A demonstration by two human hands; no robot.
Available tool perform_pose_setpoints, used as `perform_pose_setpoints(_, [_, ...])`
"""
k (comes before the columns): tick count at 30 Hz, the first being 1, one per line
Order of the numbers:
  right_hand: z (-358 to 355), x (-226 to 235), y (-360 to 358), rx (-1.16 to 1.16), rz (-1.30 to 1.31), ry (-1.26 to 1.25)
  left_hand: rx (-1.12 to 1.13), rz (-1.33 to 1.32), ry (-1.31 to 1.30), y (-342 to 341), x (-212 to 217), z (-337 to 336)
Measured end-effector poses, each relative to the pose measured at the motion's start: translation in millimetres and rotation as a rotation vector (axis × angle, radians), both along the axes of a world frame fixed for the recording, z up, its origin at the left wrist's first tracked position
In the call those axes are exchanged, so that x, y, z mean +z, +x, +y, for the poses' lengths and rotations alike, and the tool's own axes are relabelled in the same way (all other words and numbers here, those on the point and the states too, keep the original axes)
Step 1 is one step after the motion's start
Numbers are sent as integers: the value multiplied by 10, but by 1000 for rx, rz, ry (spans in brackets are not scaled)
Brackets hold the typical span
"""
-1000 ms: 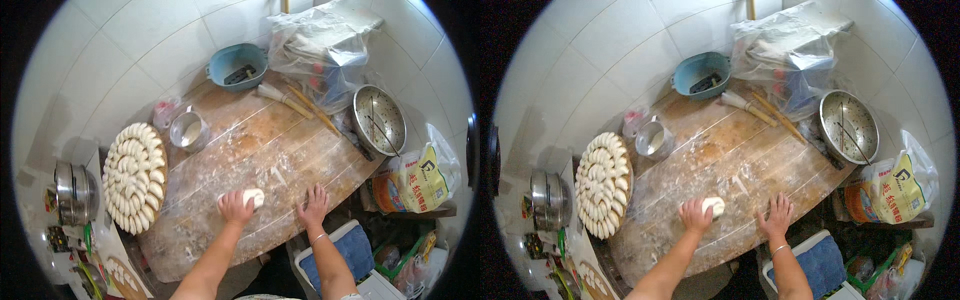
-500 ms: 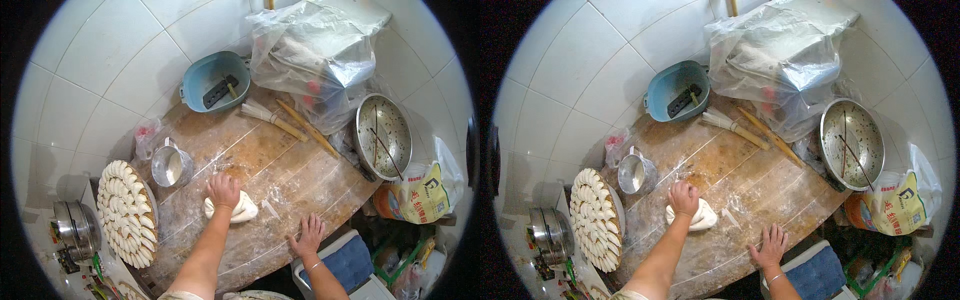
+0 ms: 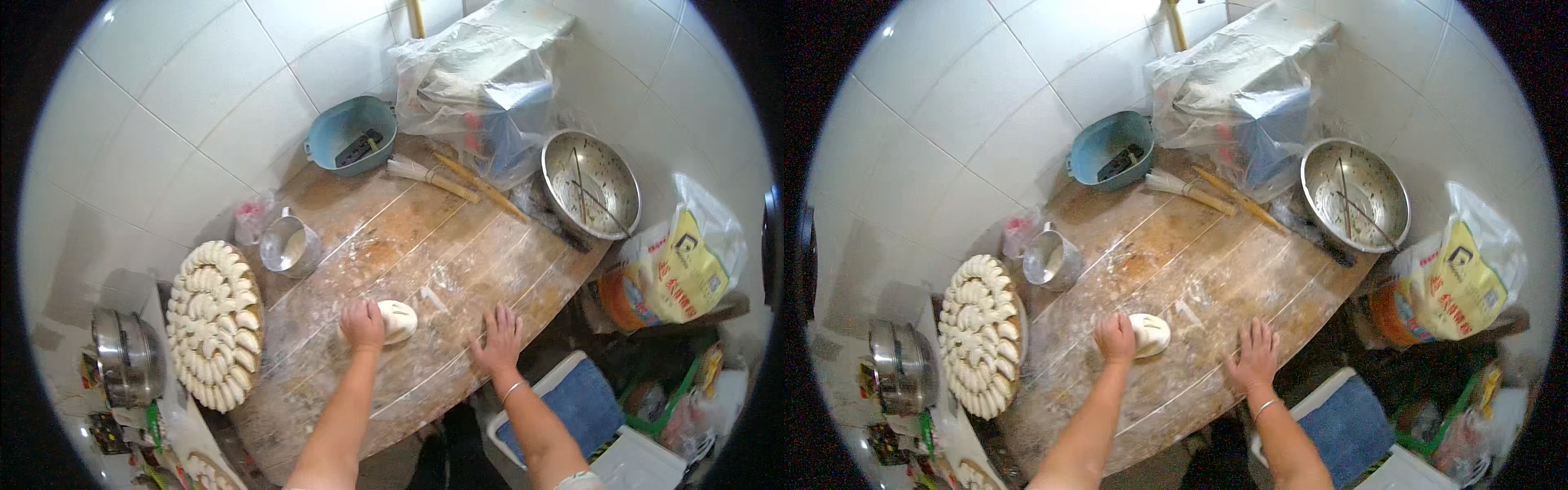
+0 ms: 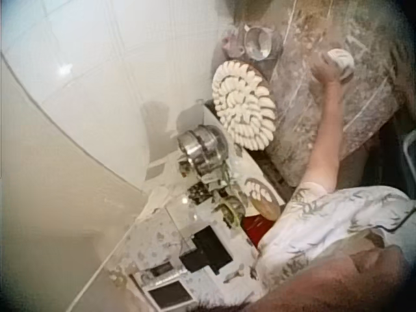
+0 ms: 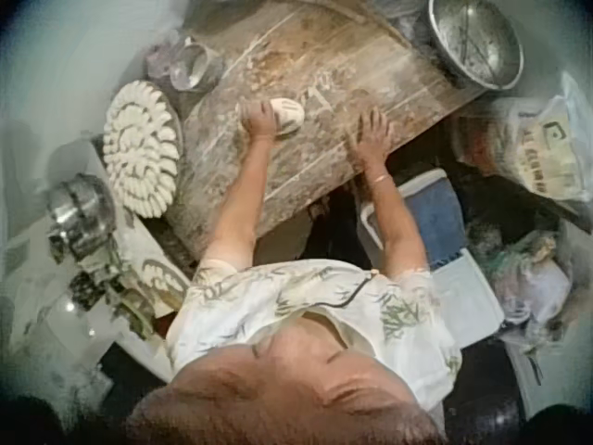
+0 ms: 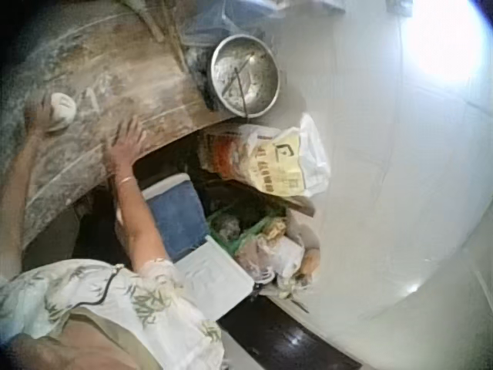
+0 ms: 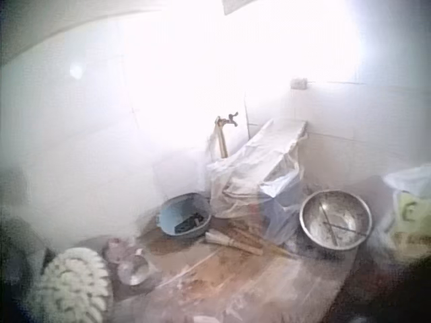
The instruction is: The person kneads a piece of dough by hand on a floured wooden surface, repeatedly folding and pressing it, while occasionally reaching into a container for more flour.
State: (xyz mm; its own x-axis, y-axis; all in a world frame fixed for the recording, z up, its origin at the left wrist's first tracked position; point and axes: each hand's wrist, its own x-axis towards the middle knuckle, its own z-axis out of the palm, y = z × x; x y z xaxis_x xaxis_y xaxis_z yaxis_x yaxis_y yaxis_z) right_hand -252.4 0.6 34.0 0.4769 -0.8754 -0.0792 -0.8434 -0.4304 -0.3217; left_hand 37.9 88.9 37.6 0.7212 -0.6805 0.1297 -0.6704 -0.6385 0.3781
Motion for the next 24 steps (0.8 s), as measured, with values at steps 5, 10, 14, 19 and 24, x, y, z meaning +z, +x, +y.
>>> perform_pose_setpoints(5, [59, -98, 34, 4, -110, -95, -111, 44, 74, -235, 427, 509])
perform_pose_setpoints(10, [38, -4, 44, -5, -89, -70, -476, -28, 330, 52, 550, 759])
perform_pose_setpoints(14, [59, -221, 35, 3, -51, -105, -202, 368, 386, 99, 269, 751])
perform_pose_setpoints(19, [60, -214, -57, -26, -100, -130, 261, 1169, -252, -485, 303, 1140])
perform_pose_setpoints(24, [58, -166, 1, -22, -143, -161, 142, 404, 5, -828, 239, 1484])
